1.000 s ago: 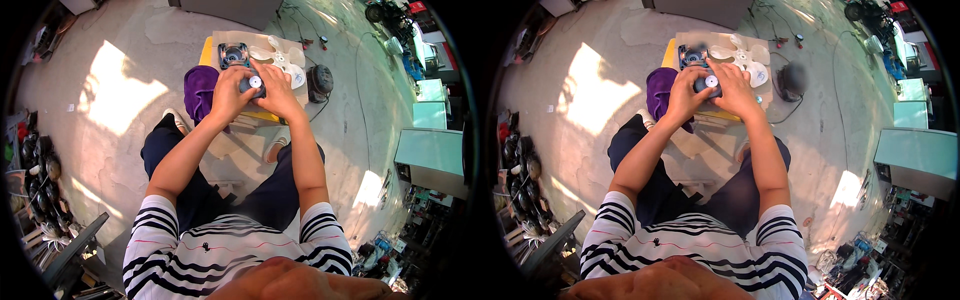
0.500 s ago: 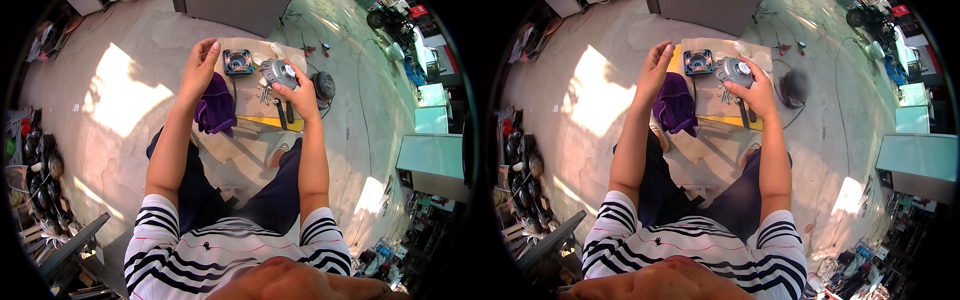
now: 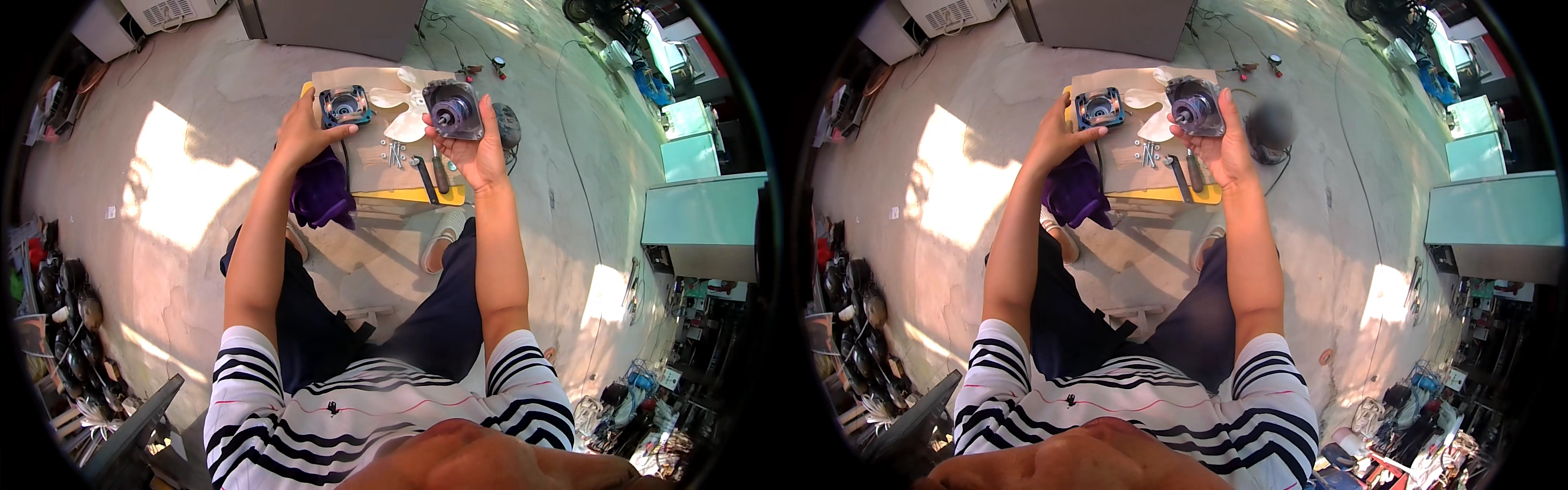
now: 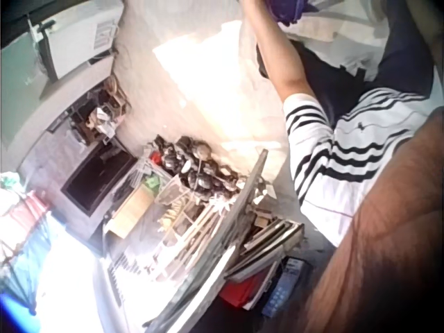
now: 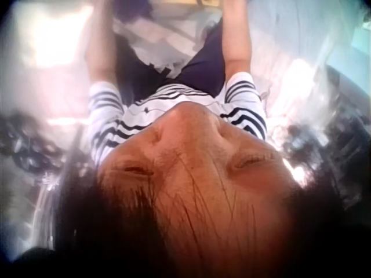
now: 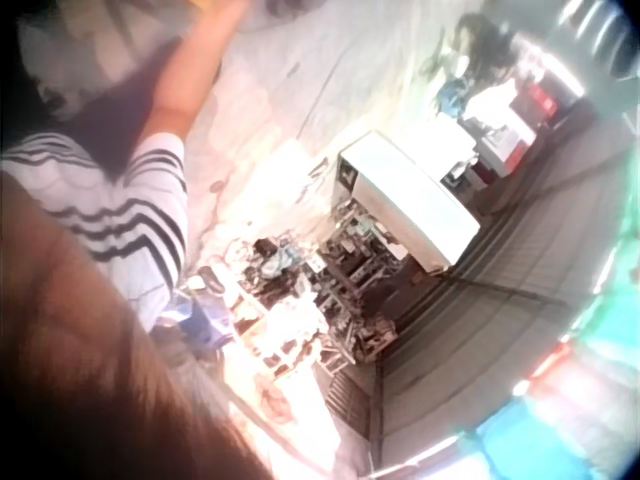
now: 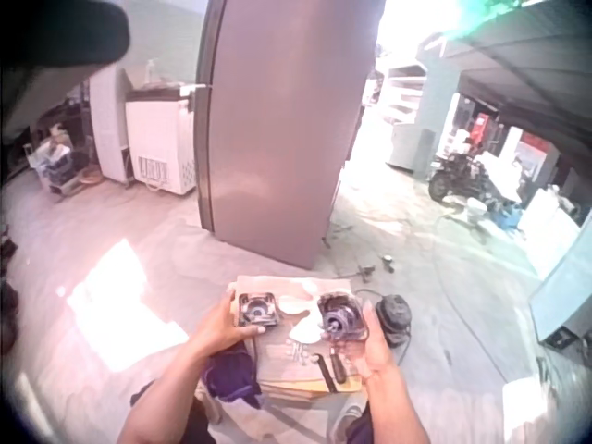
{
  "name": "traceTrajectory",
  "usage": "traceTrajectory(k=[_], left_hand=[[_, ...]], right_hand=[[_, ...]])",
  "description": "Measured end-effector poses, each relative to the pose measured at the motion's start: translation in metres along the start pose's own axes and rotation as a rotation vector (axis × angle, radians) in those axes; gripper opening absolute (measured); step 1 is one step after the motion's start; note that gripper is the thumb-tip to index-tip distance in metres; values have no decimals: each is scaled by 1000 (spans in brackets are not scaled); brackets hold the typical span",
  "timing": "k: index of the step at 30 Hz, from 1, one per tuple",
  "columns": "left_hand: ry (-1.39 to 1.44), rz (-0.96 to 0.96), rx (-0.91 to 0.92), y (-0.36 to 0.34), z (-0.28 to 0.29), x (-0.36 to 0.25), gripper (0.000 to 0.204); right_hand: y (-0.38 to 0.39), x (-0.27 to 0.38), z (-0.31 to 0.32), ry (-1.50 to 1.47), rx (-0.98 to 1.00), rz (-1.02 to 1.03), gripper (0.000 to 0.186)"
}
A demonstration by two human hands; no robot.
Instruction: The person holds two halves of a small motor casing, wipes the interior with a purple cloth, and سپس fits the two pieces together before inserting small screws by hand.
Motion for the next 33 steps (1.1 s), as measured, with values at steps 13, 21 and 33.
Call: traceTrajectory(k=[13, 21, 33], left_hand=[[-155, 62, 63, -1, -6, -11, 112], [-247, 70, 79, -3, -10, -11, 107], [-309, 76, 81, -3, -14, -7, 103]], right_hand=[[12, -7, -1, -385, 282, -234, 95], [13, -15, -7, -583, 450, -313, 89], [15, -15, -10, -429, 298, -243, 88]])
Point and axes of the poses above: each hand's wrist, its own y-axis away from the middle knuckle, its own z-axis out of the back of the hand, x = y × z, the point moved 4 cm from there along -y, towards the middle knuckle, and after that the axes turned 15 degrees about -z, right-handed, at the moved point
